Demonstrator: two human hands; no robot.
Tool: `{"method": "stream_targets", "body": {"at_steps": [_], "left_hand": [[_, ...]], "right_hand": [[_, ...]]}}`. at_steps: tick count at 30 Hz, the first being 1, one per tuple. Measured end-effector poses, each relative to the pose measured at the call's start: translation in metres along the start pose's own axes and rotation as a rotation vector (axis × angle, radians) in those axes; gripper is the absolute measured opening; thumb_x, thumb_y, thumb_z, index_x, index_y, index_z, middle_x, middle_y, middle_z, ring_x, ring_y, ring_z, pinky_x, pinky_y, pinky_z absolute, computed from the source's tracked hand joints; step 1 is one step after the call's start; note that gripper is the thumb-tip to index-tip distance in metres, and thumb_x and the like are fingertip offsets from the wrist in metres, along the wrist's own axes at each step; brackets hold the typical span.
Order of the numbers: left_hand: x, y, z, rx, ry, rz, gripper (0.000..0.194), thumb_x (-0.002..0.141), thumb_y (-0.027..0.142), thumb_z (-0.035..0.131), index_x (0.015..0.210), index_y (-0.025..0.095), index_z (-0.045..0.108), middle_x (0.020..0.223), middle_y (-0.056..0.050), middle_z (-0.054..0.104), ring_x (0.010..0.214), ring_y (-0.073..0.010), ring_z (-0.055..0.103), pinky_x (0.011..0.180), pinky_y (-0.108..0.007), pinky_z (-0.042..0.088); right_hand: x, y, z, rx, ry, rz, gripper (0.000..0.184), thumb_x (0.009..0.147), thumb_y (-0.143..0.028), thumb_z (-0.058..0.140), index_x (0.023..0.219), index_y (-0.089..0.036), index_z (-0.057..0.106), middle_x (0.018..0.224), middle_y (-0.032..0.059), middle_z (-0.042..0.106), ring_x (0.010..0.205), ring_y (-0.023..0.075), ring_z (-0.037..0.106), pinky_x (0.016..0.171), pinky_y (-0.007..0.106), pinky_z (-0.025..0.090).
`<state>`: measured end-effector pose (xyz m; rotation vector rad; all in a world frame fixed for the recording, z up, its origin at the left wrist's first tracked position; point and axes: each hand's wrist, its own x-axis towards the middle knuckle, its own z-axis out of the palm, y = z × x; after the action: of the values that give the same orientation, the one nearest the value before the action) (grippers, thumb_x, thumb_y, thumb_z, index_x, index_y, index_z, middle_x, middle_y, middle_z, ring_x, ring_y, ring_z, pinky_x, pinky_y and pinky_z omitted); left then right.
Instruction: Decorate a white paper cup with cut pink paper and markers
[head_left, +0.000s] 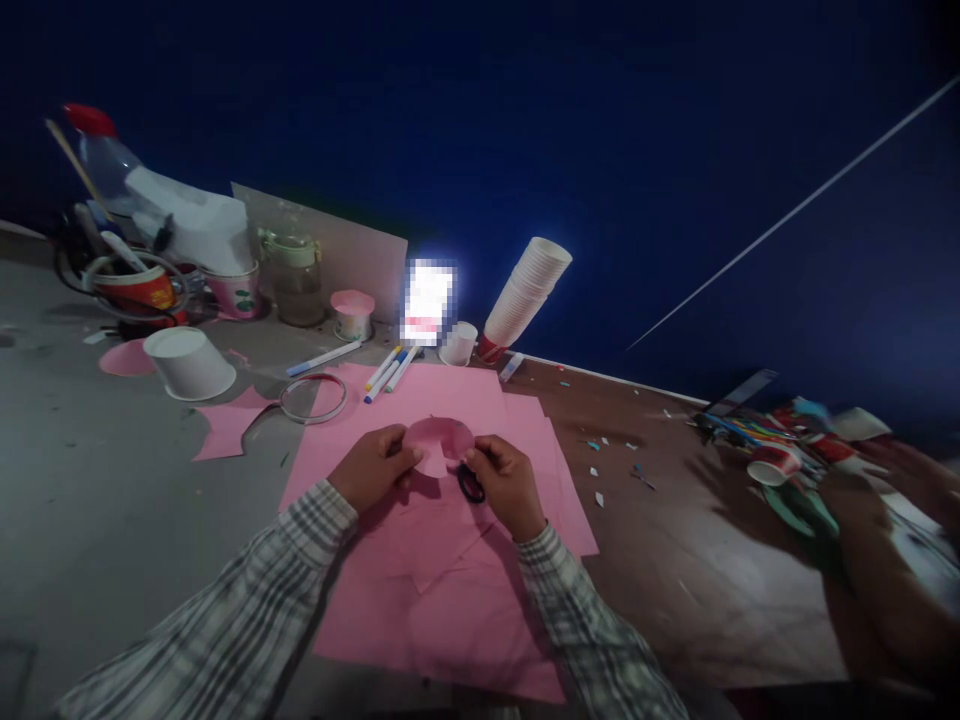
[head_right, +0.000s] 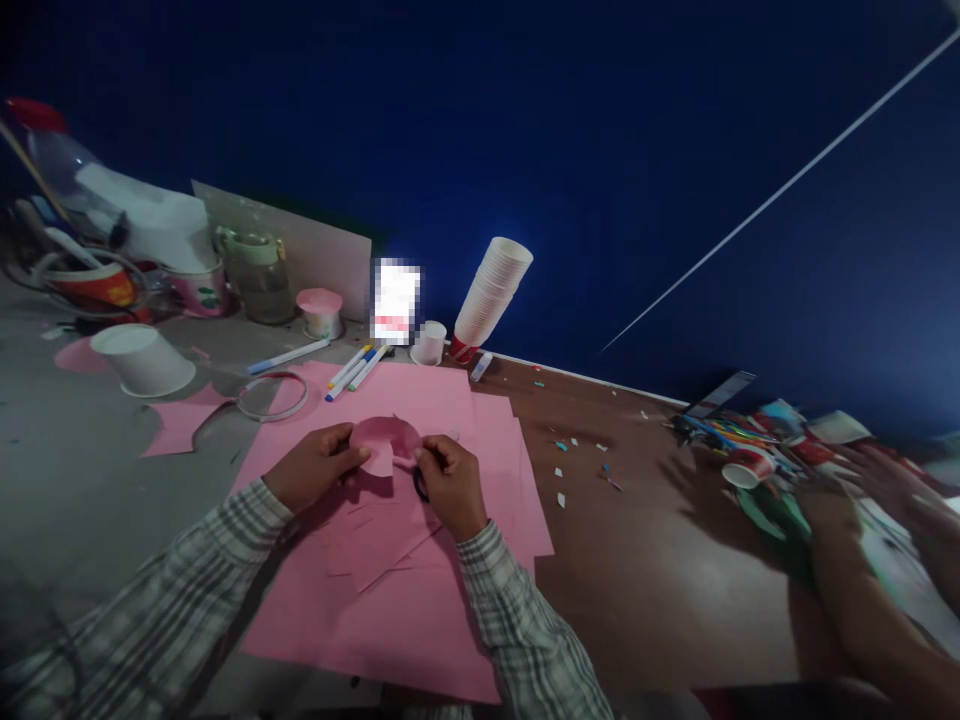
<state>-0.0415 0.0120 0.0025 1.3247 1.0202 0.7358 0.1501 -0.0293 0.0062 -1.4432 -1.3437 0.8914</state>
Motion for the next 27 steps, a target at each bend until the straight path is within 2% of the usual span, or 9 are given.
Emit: {"method": "stream_targets", "body": {"at_steps": [5, 10, 14, 20, 27], "left_hand": [[0.0, -0.001, 0.01, -0.271, -0.021, -0.085, 0.032, 0.064, 0.039, 0.072, 0.07, 0.018, 0.049, 0.046, 0.008, 0.052, 0.037, -0.0105, 0.052, 0.04, -0.023, 0.047], [0.0, -0.007, 0.019, -0.353, -0.049, -0.103, 0.035, 0.065, 0.04, 0.073, 0.073, 0.018, 0.048, 0.04, 0.005, 0.057, 0.033, -0.0142, 0.056, 0.037, -0.022, 0.043], [-0.002, -0.009, 0.023, -0.435, -0.041, -0.111, 0.038, 0.063, 0.042, 0.075, 0.075, 0.017, 0.049, 0.042, 0.004, 0.059, 0.034, -0.0148, 0.056, 0.037, -0.026, 0.049], [-0.006, -0.003, 0.032, -0.558, -0.018, -0.123, 0.043, 0.056, 0.039, 0.081, 0.069, 0.017, 0.047, 0.045, 0.005, 0.057, 0.037, -0.0133, 0.055, 0.033, -0.027, 0.05], [-0.005, -0.005, 0.035, -0.655, -0.004, -0.148, 0.043, 0.051, 0.034, 0.083, 0.068, 0.016, 0.048, 0.051, 0.004, 0.059, 0.044, -0.0141, 0.059, 0.038, -0.027, 0.052]], "right_hand": [[0.0, 0.0, 0.002, 0.027, 0.022, 0.022, 0.016, 0.076, -0.033, 0.06, 0.074, -0.018, 0.061, 0.055, -0.004, 0.051, 0.047, 0.0099, 0.044, 0.046, 0.022, 0.036], [-0.003, -0.006, 0.007, 0.177, -0.066, 0.172, 0.019, 0.076, -0.036, 0.06, 0.074, -0.018, 0.057, 0.041, -0.008, 0.047, 0.036, 0.0079, 0.042, 0.038, 0.019, 0.033], [-0.006, -0.011, 0.01, 0.27, -0.122, 0.23, 0.02, 0.077, -0.038, 0.058, 0.074, -0.02, 0.052, 0.037, -0.0091, 0.048, 0.031, 0.0078, 0.04, 0.034, 0.018, 0.033], [-0.004, -0.004, 0.007, 0.343, -0.105, 0.223, 0.02, 0.078, -0.037, 0.06, 0.073, -0.019, 0.053, 0.038, -0.0085, 0.05, 0.034, 0.0071, 0.043, 0.038, 0.017, 0.035], [-0.004, -0.003, 0.008, 0.317, -0.133, 0.235, 0.025, 0.078, -0.04, 0.062, 0.069, -0.02, 0.051, 0.042, -0.0098, 0.046, 0.034, 0.0069, 0.045, 0.036, 0.017, 0.033]]}}
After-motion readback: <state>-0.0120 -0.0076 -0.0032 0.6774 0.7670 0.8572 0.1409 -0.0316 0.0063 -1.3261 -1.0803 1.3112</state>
